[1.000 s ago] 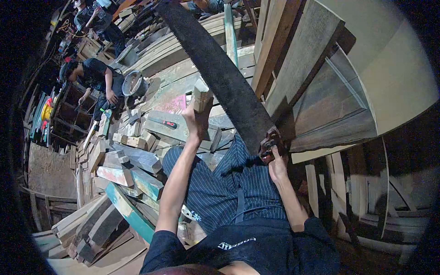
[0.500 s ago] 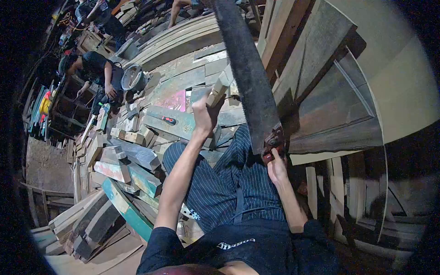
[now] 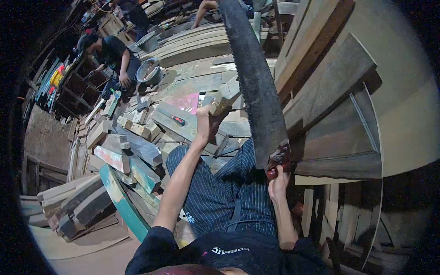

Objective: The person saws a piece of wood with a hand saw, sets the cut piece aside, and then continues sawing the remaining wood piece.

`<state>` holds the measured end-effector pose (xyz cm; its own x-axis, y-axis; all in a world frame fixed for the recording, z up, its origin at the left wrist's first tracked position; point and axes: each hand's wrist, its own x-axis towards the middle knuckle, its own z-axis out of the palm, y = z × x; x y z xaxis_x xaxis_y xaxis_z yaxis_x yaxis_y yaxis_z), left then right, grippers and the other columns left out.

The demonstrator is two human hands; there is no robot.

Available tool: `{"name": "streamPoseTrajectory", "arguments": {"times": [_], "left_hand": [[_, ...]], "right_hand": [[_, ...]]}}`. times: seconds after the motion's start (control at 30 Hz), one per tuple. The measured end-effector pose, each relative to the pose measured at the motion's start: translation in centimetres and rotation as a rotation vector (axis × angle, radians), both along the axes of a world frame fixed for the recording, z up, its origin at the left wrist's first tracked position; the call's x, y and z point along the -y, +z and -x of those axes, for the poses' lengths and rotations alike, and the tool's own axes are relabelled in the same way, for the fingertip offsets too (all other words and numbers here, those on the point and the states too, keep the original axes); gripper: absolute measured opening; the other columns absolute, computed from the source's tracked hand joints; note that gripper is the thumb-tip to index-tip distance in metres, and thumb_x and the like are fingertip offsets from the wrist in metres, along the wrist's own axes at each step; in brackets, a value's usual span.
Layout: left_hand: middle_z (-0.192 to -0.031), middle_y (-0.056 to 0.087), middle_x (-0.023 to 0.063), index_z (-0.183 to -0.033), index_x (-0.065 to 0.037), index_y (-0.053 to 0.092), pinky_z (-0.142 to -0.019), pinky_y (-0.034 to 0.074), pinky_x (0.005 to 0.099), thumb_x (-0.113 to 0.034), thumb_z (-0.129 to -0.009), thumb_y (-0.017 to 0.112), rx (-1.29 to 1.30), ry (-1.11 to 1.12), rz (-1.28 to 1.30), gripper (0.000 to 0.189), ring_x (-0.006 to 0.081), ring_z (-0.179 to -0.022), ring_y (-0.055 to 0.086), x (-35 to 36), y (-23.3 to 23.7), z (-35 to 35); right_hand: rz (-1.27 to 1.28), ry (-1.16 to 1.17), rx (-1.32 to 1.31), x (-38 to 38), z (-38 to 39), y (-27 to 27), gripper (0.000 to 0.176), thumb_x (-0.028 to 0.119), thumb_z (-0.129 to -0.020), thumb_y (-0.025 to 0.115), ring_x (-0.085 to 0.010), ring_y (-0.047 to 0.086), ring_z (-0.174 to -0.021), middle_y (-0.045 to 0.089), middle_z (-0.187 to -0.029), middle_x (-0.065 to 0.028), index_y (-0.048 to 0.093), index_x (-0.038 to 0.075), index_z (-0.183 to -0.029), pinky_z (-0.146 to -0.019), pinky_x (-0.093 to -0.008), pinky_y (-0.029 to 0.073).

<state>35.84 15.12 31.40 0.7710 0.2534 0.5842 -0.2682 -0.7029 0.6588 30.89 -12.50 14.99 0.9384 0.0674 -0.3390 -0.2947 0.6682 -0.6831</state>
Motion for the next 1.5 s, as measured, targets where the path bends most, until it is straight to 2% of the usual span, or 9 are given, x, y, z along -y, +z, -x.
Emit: {"name": "streamPoseTrajectory", "arguments": {"times": [0.27,0.4,0.57,0.67,0.7,0.8,1.03,1.33,1.5], "left_hand": [[-0.081,0.069,0.0036,-0.095,0.008,0.068,-0.067,0.051,0.0286,-0.004,-0.077,0.070,-0.074,-0.101,0.399,0.021,0.0126,-0.073,0.063,-6.3,1.0,2.2],[-0.098,0.070,0.0103,-0.109,0.009,0.064,-0.080,0.056,0.0307,-0.004,-0.078,0.075,-0.030,-0.140,0.665,0.035,0.0148,-0.086,0.066,-11.1,-4.9,0.7],[-0.104,0.069,0.0131,-0.112,0.007,0.064,-0.084,0.056,0.0322,0.000,-0.076,0.078,-0.145,0.090,0.579,0.039,0.0165,-0.090,0.067,-8.1,1.2,1.8],[-0.097,0.069,0.0117,-0.106,0.015,0.063,-0.072,0.053,0.0275,0.001,-0.078,0.076,0.066,-0.165,0.718,0.034,0.0106,-0.079,0.064,-7.7,1.2,2.3],[-0.106,0.067,0.0119,-0.112,0.012,0.062,-0.080,0.049,0.0263,0.003,-0.077,0.072,0.023,-0.330,1.149,0.037,0.0123,-0.088,0.062,-7.9,1.2,2.6],[-0.107,0.064,0.0130,-0.116,0.006,0.063,-0.083,0.046,0.0265,0.005,-0.072,0.064,-0.212,-0.079,0.574,0.044,0.0163,-0.093,0.061,-9.7,-1.7,2.3],[-0.091,0.068,0.0063,-0.107,0.002,0.068,-0.071,0.048,0.0258,-0.009,-0.079,0.074,-0.179,-0.086,0.560,0.030,0.0109,-0.079,0.060,-6.7,2.6,3.3],[-0.082,0.068,0.0025,-0.100,0.002,0.070,-0.066,0.049,0.0262,-0.014,-0.078,0.079,-0.111,-0.065,0.548,0.028,0.0087,-0.073,0.059,-6.7,2.4,3.1],[-0.082,0.067,0.0018,-0.101,0.002,0.068,-0.064,0.047,0.0258,-0.014,-0.076,0.081,-0.073,-0.189,0.722,0.032,0.0089,-0.071,0.058,-7.1,1.6,2.8]], "right_hand": [[0.165,-0.238,0.461,-0.9,-0.4,8.8,0.045,0.007,-0.088,0.068,-0.0132,0.057,-0.097,0.058,-0.113,-0.0047,0.050,0.005,-0.129,-0.084,-0.0310,0.050],[0.240,-0.255,0.622,-1.6,-0.2,12.5,0.041,0.002,-0.091,0.064,-0.0148,0.057,-0.089,0.057,-0.108,-0.0069,0.044,0.009,-0.126,-0.082,-0.0329,0.048],[0.271,-0.246,0.690,-2.4,0.2,15.4,0.033,0.004,-0.093,0.061,-0.0151,0.057,-0.085,0.059,-0.102,-0.0066,0.043,0.009,-0.119,-0.080,-0.0318,0.048],[0.262,-0.261,0.761,-3.0,0.2,17.6,0.031,0.005,-0.093,0.061,-0.0143,0.057,-0.083,0.059,-0.099,-0.0053,0.043,0.010,-0.118,-0.079,-0.0304,0.048],[0.245,-0.257,0.769,-3.1,0.2,18.3,0.031,0.005,-0.093,0.061,-0.0141,0.057,-0.083,0.059,-0.099,-0.0051,0.043,0.010,-0.117,-0.079,-0.0303,0.048],[0.251,-0.261,0.847,-3.3,-0.7,20.9,0.033,0.004,-0.093,0.061,-0.0141,0.058,-0.084,0.059,-0.098,-0.0059,0.040,0.009,-0.118,-0.076,-0.0302,0.050],[0.606,-0.275,0.870,-3.5,-0.1,23.6,0.051,0.004,-0.088,0.069,-0.0141,0.059,-0.092,0.050,-0.107,-0.0082,0.031,0.003,-0.123,-0.081,-0.0251,0.049],[0.534,-0.332,0.936,-5.0,-0.2,23.3,0.043,0.004,-0.087,0.069,-0.0100,0.052,-0.086,0.042,-0.101,-0.0027,0.036,0.002,-0.115,-0.075,-0.0201,0.044],[0.597,-0.291,0.979,-4.9,-0.3,23.0,0.045,0.002,-0.090,0.064,-0.0116,0.060,-0.099,0.058,-0.107,-0.0071,0.034,0.007,-0.123,-0.087,-0.0259,0.052]]}}
